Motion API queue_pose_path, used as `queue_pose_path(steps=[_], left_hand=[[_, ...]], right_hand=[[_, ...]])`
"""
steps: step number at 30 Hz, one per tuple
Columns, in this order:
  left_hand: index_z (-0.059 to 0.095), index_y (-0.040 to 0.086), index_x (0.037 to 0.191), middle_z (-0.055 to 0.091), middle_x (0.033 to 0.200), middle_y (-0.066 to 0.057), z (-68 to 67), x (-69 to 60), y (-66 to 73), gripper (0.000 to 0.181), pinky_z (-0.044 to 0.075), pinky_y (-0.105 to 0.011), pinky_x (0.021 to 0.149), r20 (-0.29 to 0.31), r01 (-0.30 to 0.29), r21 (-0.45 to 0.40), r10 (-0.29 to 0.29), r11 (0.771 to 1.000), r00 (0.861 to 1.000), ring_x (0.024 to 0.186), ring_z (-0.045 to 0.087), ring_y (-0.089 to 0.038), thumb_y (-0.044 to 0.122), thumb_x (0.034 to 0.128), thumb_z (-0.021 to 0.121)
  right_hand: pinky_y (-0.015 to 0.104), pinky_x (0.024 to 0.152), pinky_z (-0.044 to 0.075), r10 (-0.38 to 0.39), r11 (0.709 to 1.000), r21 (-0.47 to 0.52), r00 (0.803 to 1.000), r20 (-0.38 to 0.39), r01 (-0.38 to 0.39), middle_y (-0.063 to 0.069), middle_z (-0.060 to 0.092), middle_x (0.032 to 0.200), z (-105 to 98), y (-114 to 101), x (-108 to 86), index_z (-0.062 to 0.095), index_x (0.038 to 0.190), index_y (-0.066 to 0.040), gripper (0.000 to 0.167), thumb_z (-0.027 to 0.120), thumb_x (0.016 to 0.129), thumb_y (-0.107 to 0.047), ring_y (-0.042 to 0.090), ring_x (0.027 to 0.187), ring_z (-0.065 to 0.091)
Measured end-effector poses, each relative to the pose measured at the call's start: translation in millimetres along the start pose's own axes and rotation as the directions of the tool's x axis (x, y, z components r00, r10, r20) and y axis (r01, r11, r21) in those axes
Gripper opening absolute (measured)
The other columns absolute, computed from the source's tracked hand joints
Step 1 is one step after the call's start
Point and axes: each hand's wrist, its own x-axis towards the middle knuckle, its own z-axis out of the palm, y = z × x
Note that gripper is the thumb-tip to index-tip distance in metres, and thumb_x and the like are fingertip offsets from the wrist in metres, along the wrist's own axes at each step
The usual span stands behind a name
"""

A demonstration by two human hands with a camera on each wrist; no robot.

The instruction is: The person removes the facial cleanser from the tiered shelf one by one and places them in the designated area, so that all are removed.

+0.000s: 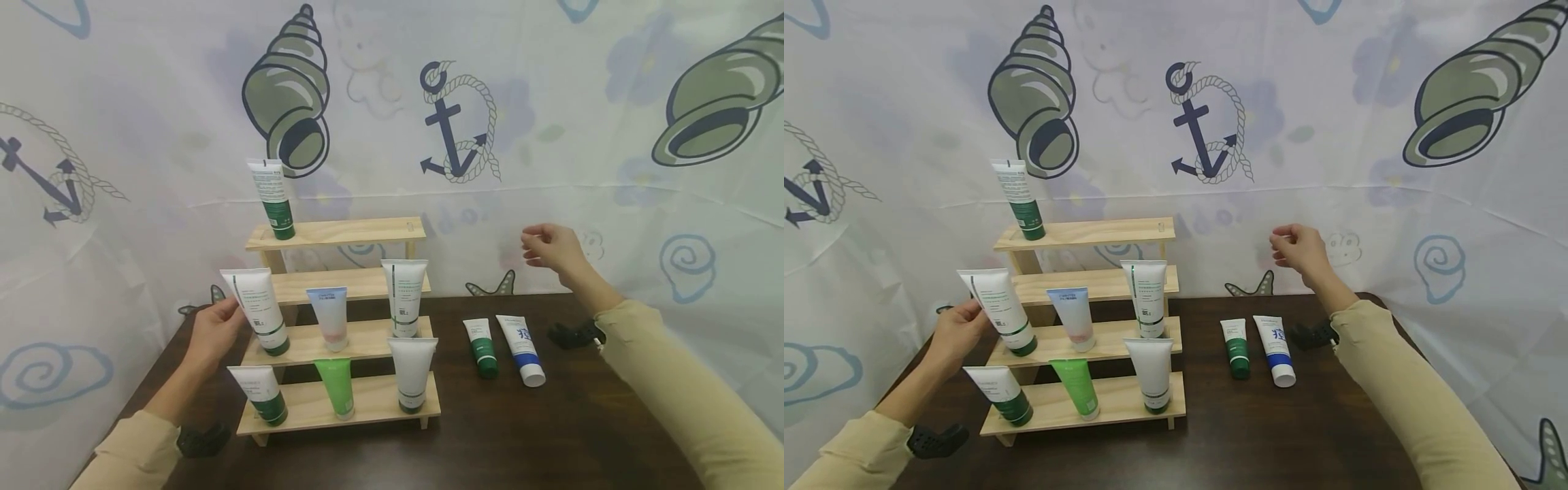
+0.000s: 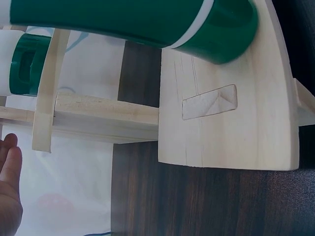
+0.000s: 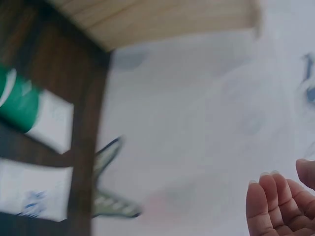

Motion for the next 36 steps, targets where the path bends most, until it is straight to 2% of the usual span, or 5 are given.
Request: queue_pose_path(steps=[7,11,20,27,36], left_hand=[[0.042,0.001,0.139,0.044,0.14,-0.024,-0.7,0.7,-1.5,0.061,0.033,-0.064,0.101,0.004,0.007,0.009,-0.007,1.0,1.0,0.131,0.037,-0.045,0.045,0.0969,0.044],[0.041,0.002,0.14,0.042,0.141,-0.023,-2.2,0.8,-3.0,0.061,0.033,-0.062,0.102,0.007,0.006,-0.004,-0.006,1.0,1.0,0.132,0.037,-0.044,0.045,0.0964,0.045],[0.042,0.004,0.14,0.044,0.14,-0.022,-1.5,1.1,-1.9,0.061,0.034,-0.06,0.103,0.01,-0.001,-0.014,0.001,1.0,1.0,0.131,0.039,-0.042,0.046,0.0956,0.047],[0.042,0.005,0.14,0.045,0.139,-0.022,0.2,1.4,-1.2,0.06,0.035,-0.059,0.103,0.008,0.0,-0.011,0.0,1.0,1.0,0.13,0.041,-0.042,0.046,0.0958,0.046],[0.044,0.004,0.139,0.046,0.139,-0.021,-0.3,0.9,-3.6,0.059,0.036,-0.057,0.104,-0.008,0.008,-0.024,-0.008,1.0,1.0,0.13,0.041,-0.04,0.044,0.0958,0.048]], right_hand=[[0.017,0.068,0.056,-0.128,0.986,0.103,0.99,-0.064,0.134,-0.002,0.059,0.083,11.4,-72.4,5.9,0.051,0.124,0.01,0.04,0.053,0.096,-0.018,0.005,0.071,0.062],[0.018,0.068,0.056,-0.176,0.968,0.168,0.981,-0.075,0.187,-0.001,0.06,0.082,26.4,-112.3,8.5,0.053,0.121,0.007,0.036,0.056,0.094,-0.016,0.009,0.071,0.062],[0.028,0.078,0.057,-0.264,0.941,0.209,0.964,-0.034,0.265,0.009,0.065,0.101,70.4,-186.9,7.9,0.057,0.122,-0.003,0.034,0.06,0.092,-0.017,0.018,0.082,0.064],[0.03,0.078,0.057,-0.277,0.909,0.333,0.96,0.037,0.25,0.008,0.063,0.096,108.1,-219.2,11.2,0.057,0.121,-0.002,0.031,0.06,0.092,-0.011,0.019,0.079,0.062],[0.028,0.074,0.058,-0.246,0.899,0.394,0.966,0.086,0.194,0.006,0.06,0.086,160.4,-238.6,20.5,0.058,0.119,0.0,0.03,0.062,0.09,-0.008,0.021,0.079,0.061]])
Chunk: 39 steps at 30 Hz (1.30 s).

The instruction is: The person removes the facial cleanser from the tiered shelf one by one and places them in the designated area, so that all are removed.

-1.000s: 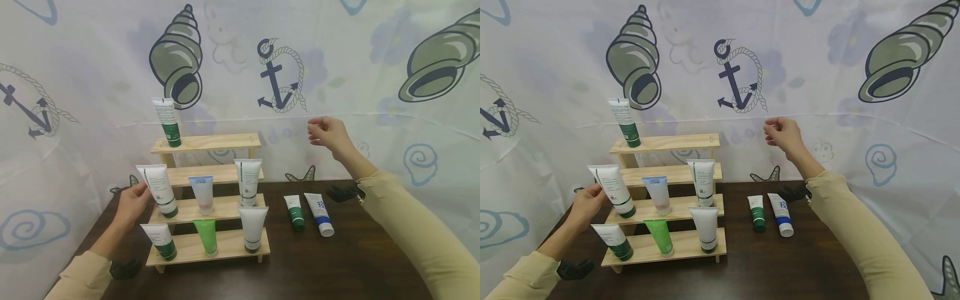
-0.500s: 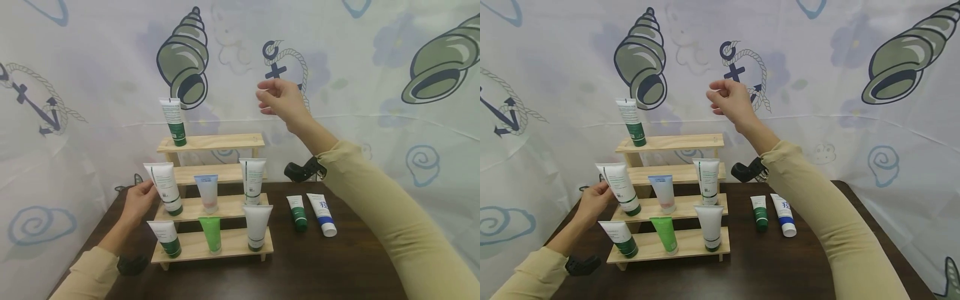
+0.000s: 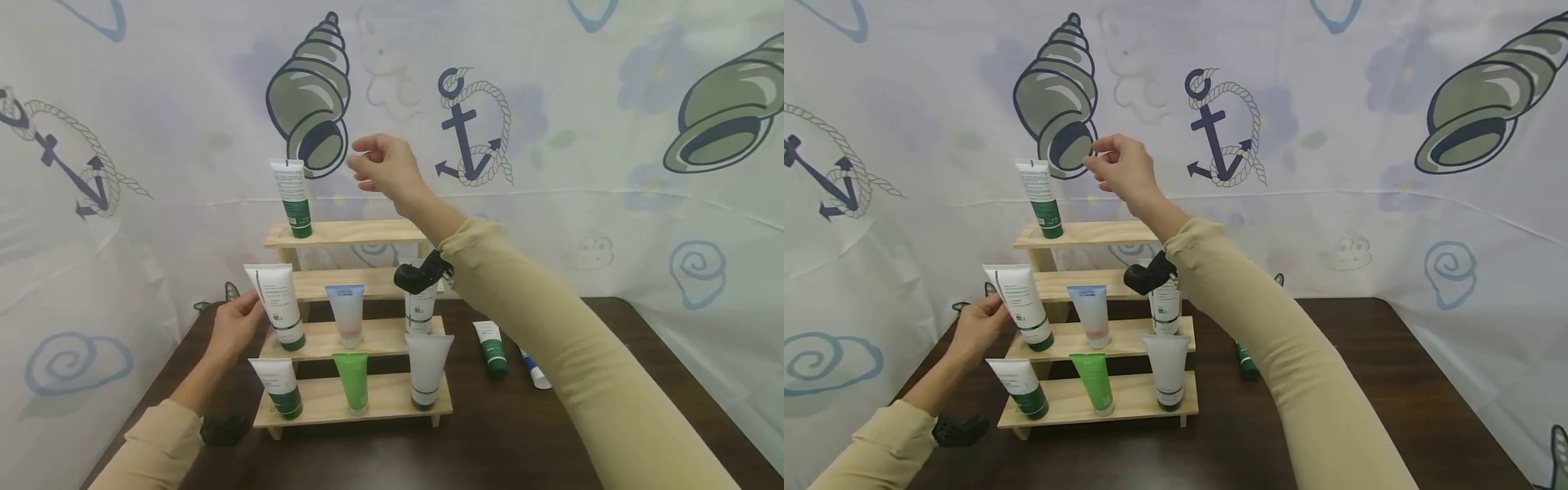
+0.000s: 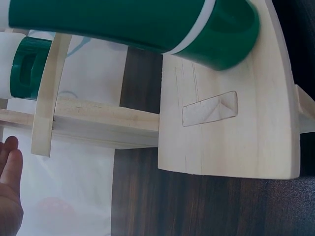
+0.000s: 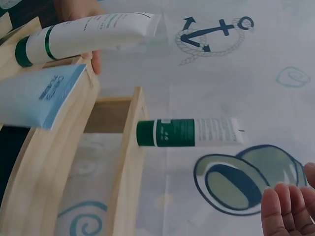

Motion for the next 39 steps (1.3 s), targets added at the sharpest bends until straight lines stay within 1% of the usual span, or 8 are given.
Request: queue_pose_path(steps=[3,7,13,16,22,25,30,39], left_hand=[[0.044,0.003,0.138,0.047,0.138,-0.022,0.1,0.5,-0.5,0.058,0.036,-0.056,0.104,-0.004,-0.004,-0.006,0.004,1.0,1.0,0.13,0.042,-0.04,0.043,0.0962,0.048],[0.045,0.002,0.137,0.048,0.137,-0.022,0.1,0.0,-0.6,0.057,0.038,-0.055,0.103,-0.007,-0.004,-0.009,0.004,1.0,1.0,0.128,0.044,-0.04,0.041,0.0963,0.048],[0.046,0.004,0.137,0.05,0.136,-0.021,0.3,-1.0,0.0,0.058,0.038,-0.055,0.103,-0.01,0.007,-0.009,-0.007,1.0,1.0,0.127,0.045,-0.038,0.044,0.0955,0.049],[0.047,0.004,0.137,0.051,0.135,-0.02,0.7,-0.5,0.1,0.056,0.038,-0.054,0.104,-0.009,0.006,-0.016,-0.006,1.0,1.0,0.127,0.046,-0.038,0.042,0.0959,0.049],[0.045,0.004,0.138,0.049,0.137,-0.019,0.9,1.0,0.2,0.058,0.037,-0.052,0.105,-0.005,0.017,-0.019,-0.017,1.0,1.0,0.129,0.044,-0.037,0.044,0.0955,0.049],[0.046,0.004,0.138,0.049,0.137,-0.02,1.2,1.4,-0.4,0.058,0.037,-0.052,0.105,-0.012,0.02,-0.018,-0.02,1.0,1.0,0.129,0.045,-0.037,0.044,0.0954,0.049],[0.048,0.003,0.136,0.051,0.134,-0.02,2.6,2.4,-2.0,0.054,0.039,-0.051,0.104,-0.027,0.007,-0.028,-0.008,1.0,1.0,0.127,0.047,-0.036,0.04,0.0956,0.051],[0.047,0.003,0.137,0.05,0.136,-0.019,2.7,2.2,-1.9,0.057,0.038,-0.051,0.104,-0.018,0.012,-0.035,-0.012,0.999,1.0,0.128,0.047,-0.035,0.042,0.0949,0.051]], right_hand=[[0.028,0.075,0.057,0.011,1.0,-0.005,1.0,0.004,-0.011,0.005,0.059,0.085,14.4,4.0,5.1,0.058,0.119,-0.001,0.03,0.063,0.09,-0.008,0.022,0.08,0.061],[0.026,0.073,0.057,0.028,1.0,-0.004,1.0,-0.005,-0.028,0.005,0.057,0.084,30.8,9.4,12.5,0.059,0.117,-0.002,0.029,0.063,0.089,-0.008,0.017,0.077,0.059],[0.028,0.076,0.057,0.049,0.999,-0.002,0.998,-0.029,-0.049,0.004,0.055,0.083,47.9,16.0,22.9,0.058,0.116,-0.001,0.029,0.064,0.088,-0.007,0.013,0.074,0.056],[0.029,0.077,0.057,0.058,0.998,-0.016,0.998,-0.035,-0.059,0.003,0.054,0.083,53.6,18.5,27.4,0.058,0.116,-0.001,0.029,0.065,0.088,-0.007,0.013,0.074,0.055],[0.019,0.069,0.054,0.07,0.997,-0.044,0.997,-0.031,-0.071,0.003,0.055,0.089,63.0,23.4,34.8,0.058,0.12,-0.002,0.034,0.066,0.087,-0.008,0.01,0.077,0.052],[0.017,0.066,0.052,0.061,0.996,-0.058,0.998,-0.022,-0.062,0.004,0.056,0.093,67.8,25.1,37.7,0.057,0.122,-0.001,0.037,0.066,0.087,-0.009,0.009,0.079,0.051],[0.013,0.062,0.048,0.056,0.993,-0.103,0.998,-0.026,-0.058,0.005,0.059,0.099,75.8,26.0,40.9,0.058,0.12,-0.003,0.035,0.067,0.087,-0.01,0.009,0.081,0.051],[0.013,0.068,0.046,0.048,0.989,-0.141,0.998,-0.043,-0.054,0.006,0.063,0.105,86.3,28.7,45.9,0.059,0.119,-0.005,0.033,0.066,0.087,-0.009,0.011,0.089,0.054]])
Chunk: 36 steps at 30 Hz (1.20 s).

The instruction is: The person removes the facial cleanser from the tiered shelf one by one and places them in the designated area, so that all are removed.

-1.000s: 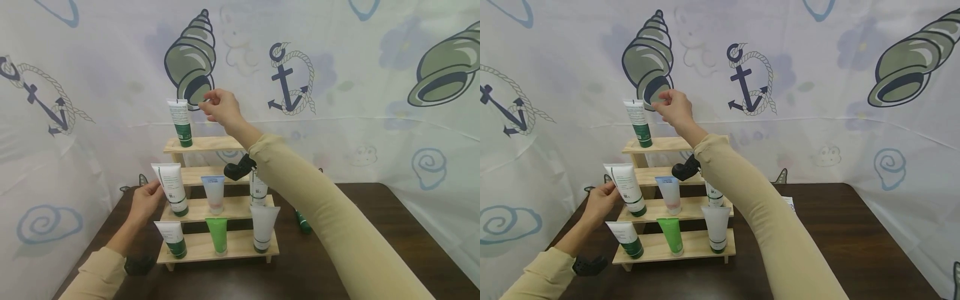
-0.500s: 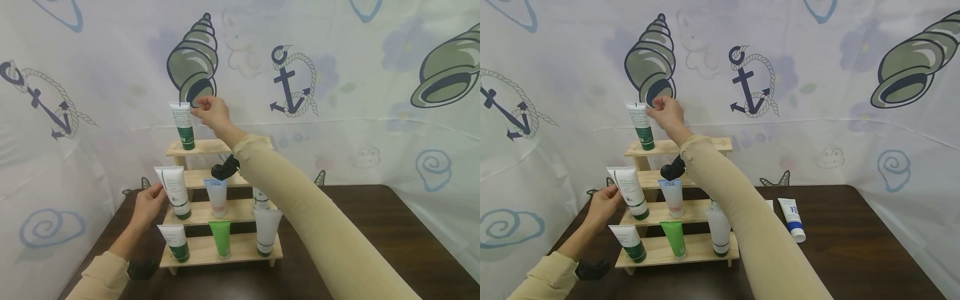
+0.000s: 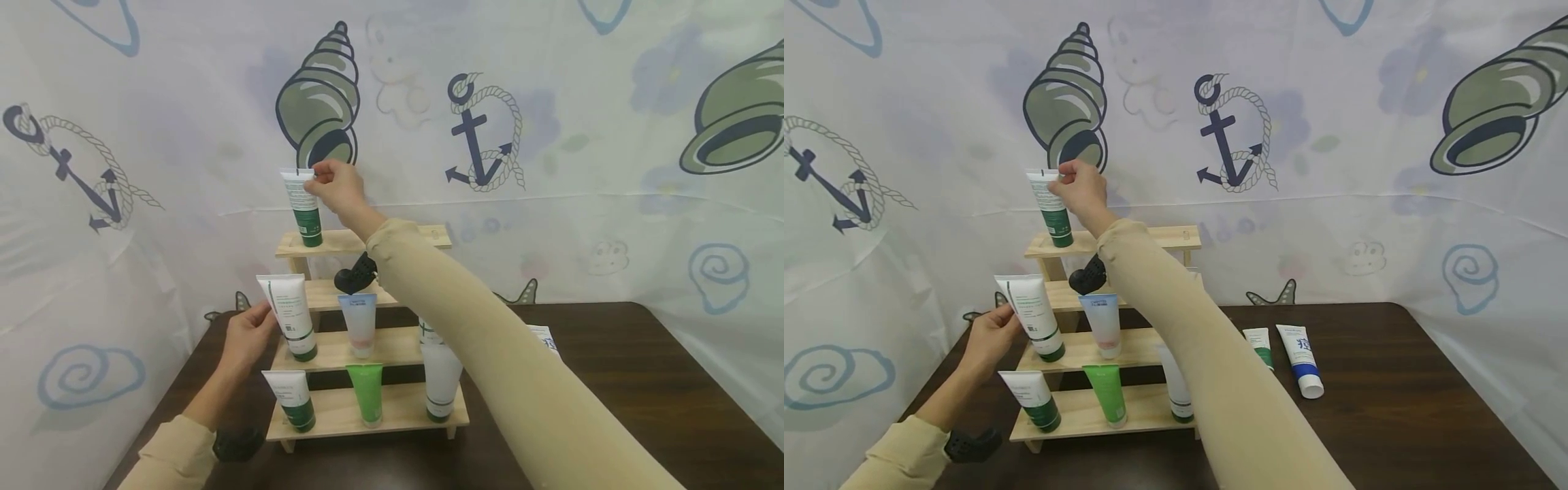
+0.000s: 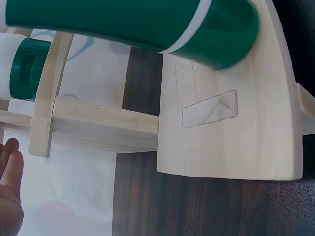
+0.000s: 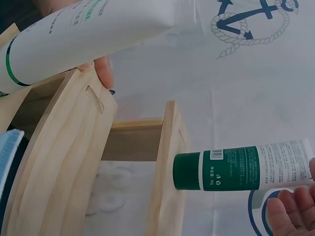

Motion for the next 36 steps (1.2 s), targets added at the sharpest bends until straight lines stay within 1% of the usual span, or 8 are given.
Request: queue_pose_path(steps=[5,9,14,21,26,36], left_hand=[[0.048,0.002,0.135,0.05,0.136,-0.019,3.7,-2.9,1.8,0.054,0.039,-0.05,0.104,-0.002,-0.004,-0.012,0.004,1.0,1.0,0.127,0.047,-0.035,0.039,0.0954,0.052],[0.047,0.003,0.136,0.049,0.137,-0.019,5.5,-4.3,4.1,0.055,0.039,-0.05,0.104,0.009,0.001,-0.011,-0.001,1.0,1.0,0.128,0.046,-0.035,0.039,0.0956,0.051],[0.045,0.005,0.138,0.048,0.139,-0.018,7.3,-3.9,6.4,0.056,0.038,-0.051,0.105,0.019,0.008,-0.008,-0.008,1.0,1.0,0.128,0.046,-0.035,0.041,0.0955,0.051],[0.048,0.002,0.136,0.051,0.135,-0.019,8.5,-2.2,7.4,0.053,0.04,-0.049,0.103,0.005,-0.014,-0.02,0.014,1.0,1.0,0.125,0.049,-0.035,0.037,0.0958,0.052],[0.049,0.002,0.135,0.052,0.133,-0.019,6.8,-1.7,6.3,0.051,0.042,-0.049,0.102,-0.002,-0.017,-0.001,0.017,1.0,1.0,0.125,0.05,-0.035,0.036,0.0961,0.052],[0.046,0.005,0.138,0.049,0.138,-0.018,-1.7,-1.0,3.5,0.056,0.037,-0.052,0.105,-0.002,0.023,0.018,-0.023,1.0,1.0,0.13,0.044,-0.035,0.042,0.0957,0.05]], right_hand=[[0.015,0.07,0.046,0.007,1.0,-0.027,1.0,-0.019,-0.008,0.007,0.064,0.106,0.3,2.1,-0.3,0.06,0.118,-0.005,0.032,0.066,0.087,-0.009,0.012,0.092,0.056],[0.016,0.071,0.047,0.011,0.999,-0.031,1.0,-0.024,-0.012,0.007,0.065,0.107,-0.3,3.3,-0.3,0.061,0.118,-0.005,0.032,0.066,0.088,-0.01,0.013,0.093,0.057],[0.016,0.073,0.05,0.022,0.999,-0.049,0.999,-0.035,-0.023,0.006,0.066,0.106,-1.0,4.0,-0.1,0.063,0.113,-0.004,0.026,0.065,0.089,-0.011,0.012,0.092,0.058],[0.014,0.068,0.05,0.011,0.997,-0.074,0.998,-0.059,-0.015,0.007,0.065,0.103,-3.3,4.2,0.0,0.065,0.107,-0.003,0.02,0.065,0.089,-0.012,0.011,0.089,0.056],[0.013,0.066,0.051,0.009,0.999,-0.04,0.997,-0.071,-0.012,0.009,0.065,0.101,-6.6,3.6,-1.2,0.065,0.106,-0.001,0.019,0.065,0.088,-0.01,0.011,0.086,0.055],[0.015,0.067,0.053,-0.046,0.999,0.024,0.999,-0.028,0.046,0.007,0.063,0.094,-22.4,-11.7,-9.2,0.063,0.103,0.0,0.016,0.064,0.089,-0.008,0.009,0.082,0.054]])
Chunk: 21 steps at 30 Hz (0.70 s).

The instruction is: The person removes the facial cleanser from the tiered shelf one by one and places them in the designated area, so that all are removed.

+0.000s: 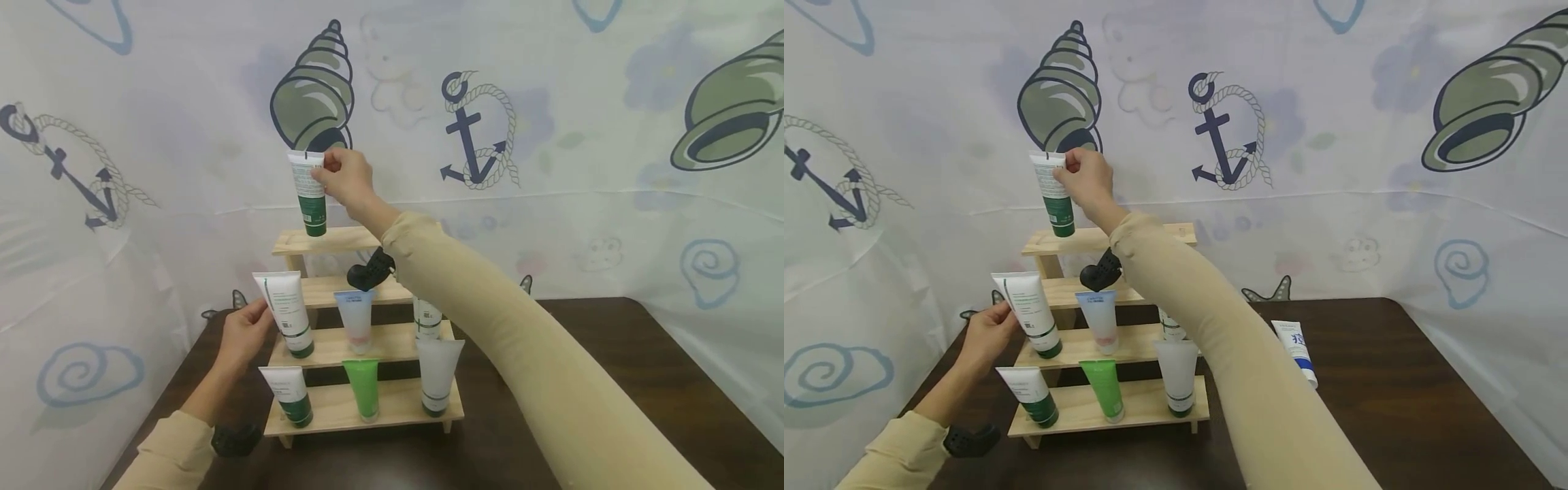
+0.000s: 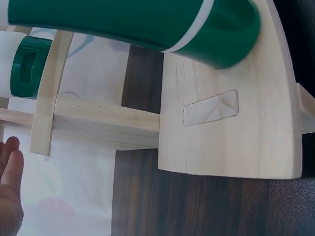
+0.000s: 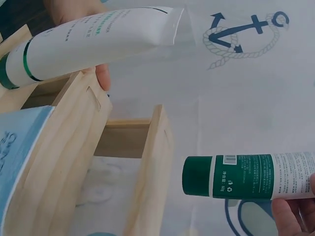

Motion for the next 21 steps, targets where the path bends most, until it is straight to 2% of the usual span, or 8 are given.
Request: queue_pose_path(steps=[6,10,14,21], left_hand=[[0.046,0.005,0.137,0.049,0.137,-0.019,-1.3,-1.4,-0.3,0.055,0.039,-0.052,0.104,-0.011,-0.007,0.009,0.007,1.0,1.0,0.129,0.044,-0.036,0.041,0.0961,0.049],[0.047,0.004,0.137,0.049,0.136,-0.019,-0.9,-0.3,0.0,0.055,0.038,-0.052,0.104,-0.018,-0.008,0.013,0.008,1.0,1.0,0.13,0.044,-0.036,0.041,0.096,0.049],[0.046,0.004,0.137,0.047,0.138,-0.02,-0.7,0.4,1.0,0.055,0.038,-0.052,0.104,-0.015,-0.006,0.018,0.007,1.0,1.0,0.13,0.042,-0.037,0.04,0.0962,0.049],[0.043,0.005,0.139,0.045,0.139,-0.02,-0.1,-1.0,3.0,0.058,0.036,-0.055,0.105,-0.001,-0.018,0.061,0.018,0.998,1.0,0.131,0.04,-0.04,0.044,0.0965,0.046]], right_hand=[[0.018,0.07,0.055,-0.015,0.999,0.046,1.0,0.011,0.014,0.007,0.06,0.092,-19.5,-10.9,-6.6,0.063,0.103,0.001,0.016,0.063,0.089,-0.006,0.011,0.083,0.055],[0.022,0.075,0.056,0.009,0.995,0.101,1.0,0.004,-0.01,0.008,0.06,0.097,-39.4,-19.3,-12.0,0.063,0.105,0.0,0.017,0.064,0.089,-0.006,0.014,0.09,0.06],[0.023,0.078,0.056,0.023,0.991,0.134,1.0,0.006,-0.024,0.009,0.059,0.102,-66.0,-24.2,-20.7,0.062,0.107,-0.001,0.019,0.063,0.089,-0.007,0.018,0.098,0.061],[0.026,0.082,0.056,-0.007,0.979,0.206,1.0,-0.028,0.012,0.009,0.057,0.101,-117.5,-22.7,-41.2,0.06,0.11,0.001,0.022,0.062,0.09,-0.005,0.022,0.103,0.061]])
